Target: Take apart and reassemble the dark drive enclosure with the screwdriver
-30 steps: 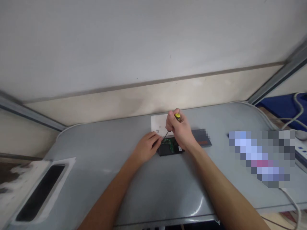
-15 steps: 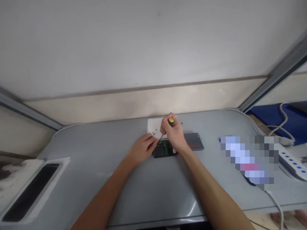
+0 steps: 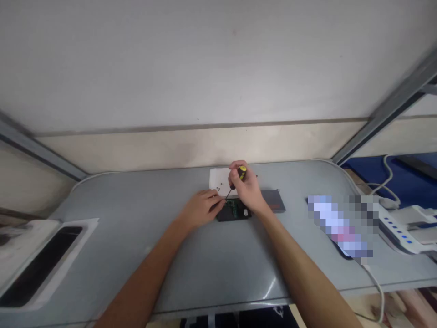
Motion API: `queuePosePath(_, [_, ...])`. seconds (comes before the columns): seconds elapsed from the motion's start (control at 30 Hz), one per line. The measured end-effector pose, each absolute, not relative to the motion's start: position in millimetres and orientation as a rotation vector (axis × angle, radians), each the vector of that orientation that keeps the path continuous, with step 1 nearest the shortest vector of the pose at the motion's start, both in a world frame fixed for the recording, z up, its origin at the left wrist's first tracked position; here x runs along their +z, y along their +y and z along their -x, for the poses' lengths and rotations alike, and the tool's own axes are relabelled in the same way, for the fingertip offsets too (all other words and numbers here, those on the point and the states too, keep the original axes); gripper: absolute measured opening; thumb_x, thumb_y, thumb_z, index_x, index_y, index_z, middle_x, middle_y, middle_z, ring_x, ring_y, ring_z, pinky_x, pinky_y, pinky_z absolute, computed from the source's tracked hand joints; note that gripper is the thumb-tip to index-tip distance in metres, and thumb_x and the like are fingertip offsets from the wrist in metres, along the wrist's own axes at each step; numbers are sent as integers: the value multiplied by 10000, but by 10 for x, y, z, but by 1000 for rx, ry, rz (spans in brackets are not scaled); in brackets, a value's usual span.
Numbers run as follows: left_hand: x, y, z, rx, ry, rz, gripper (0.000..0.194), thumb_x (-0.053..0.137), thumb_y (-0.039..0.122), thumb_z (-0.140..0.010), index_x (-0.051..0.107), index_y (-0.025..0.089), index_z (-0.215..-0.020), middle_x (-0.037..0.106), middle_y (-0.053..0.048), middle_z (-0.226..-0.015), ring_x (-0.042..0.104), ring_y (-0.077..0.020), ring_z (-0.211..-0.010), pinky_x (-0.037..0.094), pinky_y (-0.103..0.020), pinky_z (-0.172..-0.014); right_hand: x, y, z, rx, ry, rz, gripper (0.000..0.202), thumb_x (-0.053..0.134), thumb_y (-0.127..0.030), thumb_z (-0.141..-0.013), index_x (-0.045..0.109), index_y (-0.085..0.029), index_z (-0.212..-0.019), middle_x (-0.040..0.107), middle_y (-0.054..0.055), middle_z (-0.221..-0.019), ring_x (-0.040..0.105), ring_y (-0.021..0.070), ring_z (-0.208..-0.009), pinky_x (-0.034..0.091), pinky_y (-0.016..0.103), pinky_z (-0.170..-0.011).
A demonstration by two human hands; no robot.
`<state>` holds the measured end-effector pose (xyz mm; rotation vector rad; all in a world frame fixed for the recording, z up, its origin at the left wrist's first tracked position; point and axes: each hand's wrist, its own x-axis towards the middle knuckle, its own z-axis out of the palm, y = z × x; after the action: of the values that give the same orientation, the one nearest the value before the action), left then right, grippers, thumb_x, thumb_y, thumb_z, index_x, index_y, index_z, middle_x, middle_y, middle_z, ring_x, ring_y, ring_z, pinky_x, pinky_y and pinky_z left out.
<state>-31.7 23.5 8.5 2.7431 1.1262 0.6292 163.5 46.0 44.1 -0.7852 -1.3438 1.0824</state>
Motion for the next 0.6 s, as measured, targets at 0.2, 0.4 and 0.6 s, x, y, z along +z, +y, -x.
queuePosePath(0.2, [173,184,281,478,1222,-2802,287,497,266,-1055,752,186,-951,727,-65,-926,699,-221,-902,530,-383,-870,454,387,-1632,950,-1537,858,295,650,-497,-961,544,-229,-896,634,-8,-782,600,143,-723,495,310,-720])
queuePosePath(0.4, [259,111,235,478,1336,-2680,295,476,322,-1072,746,201,-1072,758,-85,-1073,707,-248,-1021,521,-426,-966,973,253,-1998,741,-1524,838,265,622,-461,-995,480,-255,-909,606,-44,-664,601,144,-606,472,295,-617])
queuePosePath(0.6, [448,-37,309,387,1292,-2316,699,799,502,-846,558,308,-1472,583,-97,-1486,605,-315,-1323,524,-447,-1074,1070,198,-2877,200,-2490,1179,340,667,-472,-954,676,-309,-1252,712,56,-1196,671,167,-713,459,313,-647])
